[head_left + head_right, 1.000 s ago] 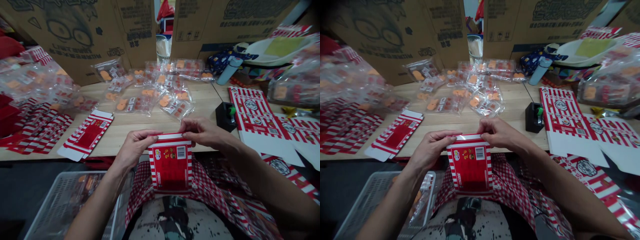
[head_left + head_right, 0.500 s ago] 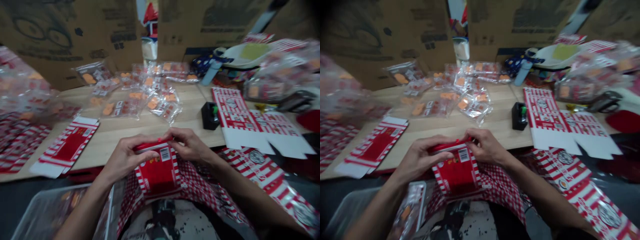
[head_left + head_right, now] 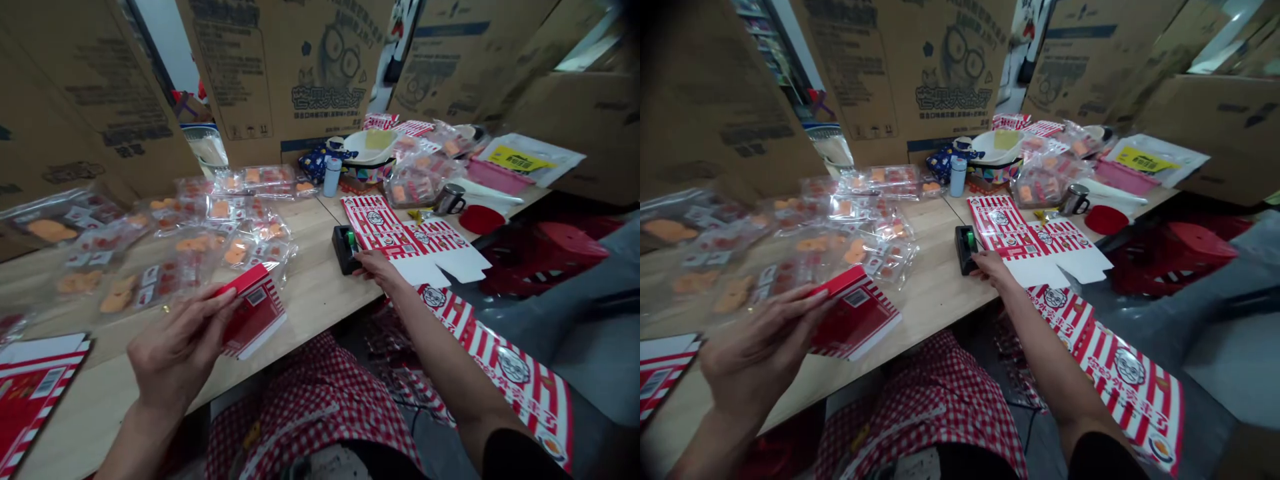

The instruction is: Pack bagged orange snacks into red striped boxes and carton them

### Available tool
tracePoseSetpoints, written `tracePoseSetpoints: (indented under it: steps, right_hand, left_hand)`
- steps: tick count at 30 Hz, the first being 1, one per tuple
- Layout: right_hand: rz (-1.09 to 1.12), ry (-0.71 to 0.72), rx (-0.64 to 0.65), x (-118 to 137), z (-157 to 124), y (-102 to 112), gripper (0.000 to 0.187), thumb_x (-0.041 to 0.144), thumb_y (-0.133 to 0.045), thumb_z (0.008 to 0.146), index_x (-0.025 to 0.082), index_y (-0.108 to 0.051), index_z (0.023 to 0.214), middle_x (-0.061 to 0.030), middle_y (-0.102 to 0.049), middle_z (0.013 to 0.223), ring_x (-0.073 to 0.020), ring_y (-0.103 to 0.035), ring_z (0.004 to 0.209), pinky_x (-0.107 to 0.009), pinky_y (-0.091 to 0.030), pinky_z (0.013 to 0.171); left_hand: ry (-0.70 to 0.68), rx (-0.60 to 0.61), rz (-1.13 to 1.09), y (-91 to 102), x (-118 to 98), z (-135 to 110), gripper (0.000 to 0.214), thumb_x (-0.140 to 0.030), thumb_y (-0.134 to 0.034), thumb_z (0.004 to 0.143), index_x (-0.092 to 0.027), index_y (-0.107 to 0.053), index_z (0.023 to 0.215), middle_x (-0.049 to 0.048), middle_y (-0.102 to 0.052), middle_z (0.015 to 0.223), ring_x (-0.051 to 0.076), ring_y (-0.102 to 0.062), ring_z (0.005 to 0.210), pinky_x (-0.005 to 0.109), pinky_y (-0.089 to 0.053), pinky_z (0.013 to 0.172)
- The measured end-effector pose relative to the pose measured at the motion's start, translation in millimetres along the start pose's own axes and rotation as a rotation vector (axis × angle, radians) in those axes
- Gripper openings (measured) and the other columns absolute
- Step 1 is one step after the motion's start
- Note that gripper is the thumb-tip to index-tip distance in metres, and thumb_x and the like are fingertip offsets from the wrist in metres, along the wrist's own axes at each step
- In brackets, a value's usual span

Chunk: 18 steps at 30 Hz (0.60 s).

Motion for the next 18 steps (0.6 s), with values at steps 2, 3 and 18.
tracePoseSetpoints:
  steps: [2, 3, 18]
  right_hand:
    - [0.075, -0.016, 0.05, -0.3, 0.1, -4.1, 0.019, 0.029, -0.072, 0.08, 0.016, -0.06, 0.086, -0.0043, -0.066, 0.078, -0.0175, -0.069, 0.054, -0.023, -0.046, 0.042]
    - [0.113, -0.014, 0.075, 1.0, -1.4, -5.2, 0.018, 0.029, -0.071, 0.08, 0.016, -0.06, 0.087, -0.0041, -0.066, 0.079, -0.018, -0.07, 0.056, -0.025, -0.051, 0.046]
    - [0.229, 0.157, -0.027, -25.8, -30.1, -18.3, 0.02, 0.032, -0.068, 0.075, 0.021, -0.051, 0.068, -0.0019, -0.063, 0.07, -0.0194, -0.07, 0.08, -0.028, -0.057, 0.074]
  left_hand:
    - [-0.012, 0.006, 0.023, -0.2, -5.5, 0.6, 0.033, -0.014, -0.076, 0.085, -0.032, -0.075, 0.113, -0.0002, -0.078, 0.112, 0.02, -0.075, 0.09, 0.032, -0.057, 0.087]
    - [-0.016, 0.014, 0.033, 0.0, -7.9, 0.2, 0.032, -0.015, -0.076, 0.084, -0.031, -0.075, 0.112, -0.0001, -0.078, 0.111, 0.02, -0.075, 0.089, 0.033, -0.057, 0.086]
    - [-0.004, 0.038, 0.033, 1.1, -21.4, -2.9, 0.021, -0.01, -0.072, 0.084, -0.023, -0.071, 0.1, 0.0043, -0.073, 0.104, 0.018, -0.071, 0.088, 0.027, -0.056, 0.077]
Point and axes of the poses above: each hand's wrist, its own z-axis towards the middle knuckle, its own y-axis out of the back of the hand, x = y × z, the point moved 10 cm from there along z, towards the middle knuckle
